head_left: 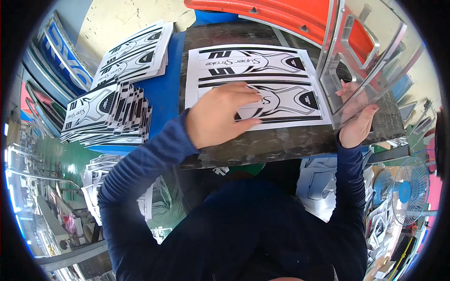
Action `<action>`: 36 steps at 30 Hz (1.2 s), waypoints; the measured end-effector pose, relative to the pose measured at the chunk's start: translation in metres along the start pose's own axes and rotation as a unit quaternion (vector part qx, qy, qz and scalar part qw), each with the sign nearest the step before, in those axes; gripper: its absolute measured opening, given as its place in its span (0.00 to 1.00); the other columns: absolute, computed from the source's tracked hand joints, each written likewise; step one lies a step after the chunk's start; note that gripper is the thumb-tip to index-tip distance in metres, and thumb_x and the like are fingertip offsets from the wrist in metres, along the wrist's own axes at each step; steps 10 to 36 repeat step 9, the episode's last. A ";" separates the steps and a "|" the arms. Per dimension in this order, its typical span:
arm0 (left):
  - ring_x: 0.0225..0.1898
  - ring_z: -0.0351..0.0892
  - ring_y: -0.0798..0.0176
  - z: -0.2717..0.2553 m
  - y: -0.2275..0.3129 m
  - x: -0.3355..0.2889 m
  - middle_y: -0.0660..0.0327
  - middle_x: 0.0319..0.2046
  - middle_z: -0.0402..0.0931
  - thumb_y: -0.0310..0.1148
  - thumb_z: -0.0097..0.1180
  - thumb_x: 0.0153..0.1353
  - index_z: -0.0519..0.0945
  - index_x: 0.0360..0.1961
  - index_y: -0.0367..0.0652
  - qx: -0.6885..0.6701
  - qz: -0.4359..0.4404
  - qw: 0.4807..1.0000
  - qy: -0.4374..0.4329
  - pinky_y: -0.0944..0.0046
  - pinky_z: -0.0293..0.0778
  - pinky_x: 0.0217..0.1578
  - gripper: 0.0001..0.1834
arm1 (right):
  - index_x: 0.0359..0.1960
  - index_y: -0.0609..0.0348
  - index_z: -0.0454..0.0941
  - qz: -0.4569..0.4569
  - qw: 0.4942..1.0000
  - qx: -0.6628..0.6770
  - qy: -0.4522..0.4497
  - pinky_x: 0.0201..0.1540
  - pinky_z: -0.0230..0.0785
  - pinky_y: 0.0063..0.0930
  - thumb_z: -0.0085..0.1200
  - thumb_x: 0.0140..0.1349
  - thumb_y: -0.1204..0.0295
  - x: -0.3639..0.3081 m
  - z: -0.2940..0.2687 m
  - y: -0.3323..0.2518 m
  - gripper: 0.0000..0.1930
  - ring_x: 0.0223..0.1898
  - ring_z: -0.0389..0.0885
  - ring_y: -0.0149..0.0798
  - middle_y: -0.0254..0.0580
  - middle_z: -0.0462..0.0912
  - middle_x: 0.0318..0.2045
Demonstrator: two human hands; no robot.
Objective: Manually die-cutting printed label sheets using a hand-operated press.
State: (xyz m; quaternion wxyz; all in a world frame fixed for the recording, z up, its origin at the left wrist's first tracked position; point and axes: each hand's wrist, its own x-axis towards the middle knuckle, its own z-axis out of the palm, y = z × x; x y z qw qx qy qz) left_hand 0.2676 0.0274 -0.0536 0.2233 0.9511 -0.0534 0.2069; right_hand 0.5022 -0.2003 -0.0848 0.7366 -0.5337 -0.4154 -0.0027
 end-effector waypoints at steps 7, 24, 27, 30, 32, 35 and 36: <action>0.53 0.80 0.47 0.020 0.004 0.034 0.50 0.51 0.81 0.35 0.66 0.58 0.82 0.49 0.38 0.026 0.012 0.997 -0.071 0.56 0.76 0.53 0.19 | 0.59 0.74 0.67 -0.010 0.998 0.040 0.045 0.57 0.64 0.40 0.30 0.70 0.34 0.002 -0.006 0.006 0.45 0.49 0.74 0.43 0.51 0.75 0.53; 0.52 0.81 0.49 0.024 0.006 0.038 0.50 0.50 0.81 0.33 0.64 0.59 0.83 0.47 0.39 0.026 0.012 0.996 -0.080 0.58 0.78 0.51 0.16 | 0.60 0.74 0.67 -0.015 0.999 0.035 0.023 0.59 0.63 0.40 0.30 0.71 0.35 0.003 -0.008 0.008 0.45 0.51 0.74 0.44 0.51 0.75 0.54; 0.52 0.81 0.49 0.024 0.006 0.038 0.50 0.50 0.81 0.33 0.64 0.59 0.83 0.47 0.39 0.026 0.012 0.996 -0.080 0.58 0.78 0.51 0.16 | 0.60 0.74 0.67 -0.015 0.999 0.035 0.023 0.59 0.63 0.40 0.30 0.71 0.35 0.003 -0.008 0.008 0.45 0.51 0.74 0.44 0.51 0.75 0.54; 0.52 0.81 0.49 0.024 0.006 0.038 0.50 0.50 0.81 0.33 0.64 0.59 0.83 0.47 0.39 0.026 0.012 0.996 -0.080 0.58 0.78 0.51 0.16 | 0.60 0.74 0.67 -0.015 0.999 0.035 0.023 0.59 0.63 0.40 0.30 0.71 0.35 0.003 -0.008 0.008 0.45 0.51 0.74 0.44 0.51 0.75 0.54; 0.52 0.81 0.49 0.024 0.006 0.038 0.50 0.50 0.81 0.33 0.64 0.59 0.83 0.47 0.39 0.026 0.012 0.996 -0.080 0.58 0.78 0.51 0.16 | 0.60 0.74 0.67 -0.015 0.999 0.035 0.023 0.59 0.63 0.40 0.30 0.71 0.35 0.003 -0.008 0.008 0.45 0.51 0.74 0.44 0.51 0.75 0.54; 0.52 0.81 0.49 0.024 0.006 0.038 0.50 0.50 0.81 0.33 0.64 0.59 0.83 0.47 0.39 0.026 0.012 0.996 -0.080 0.58 0.78 0.51 0.16 | 0.60 0.74 0.67 -0.015 0.999 0.035 0.023 0.59 0.63 0.40 0.30 0.71 0.35 0.003 -0.008 0.008 0.45 0.51 0.74 0.44 0.51 0.75 0.54; 0.52 0.81 0.49 0.024 0.006 0.038 0.50 0.50 0.81 0.33 0.64 0.59 0.83 0.47 0.39 0.026 0.012 0.996 -0.080 0.58 0.78 0.51 0.16 | 0.60 0.74 0.67 -0.015 0.999 0.035 0.023 0.59 0.63 0.40 0.30 0.71 0.35 0.003 -0.008 0.008 0.45 0.51 0.74 0.44 0.51 0.75 0.54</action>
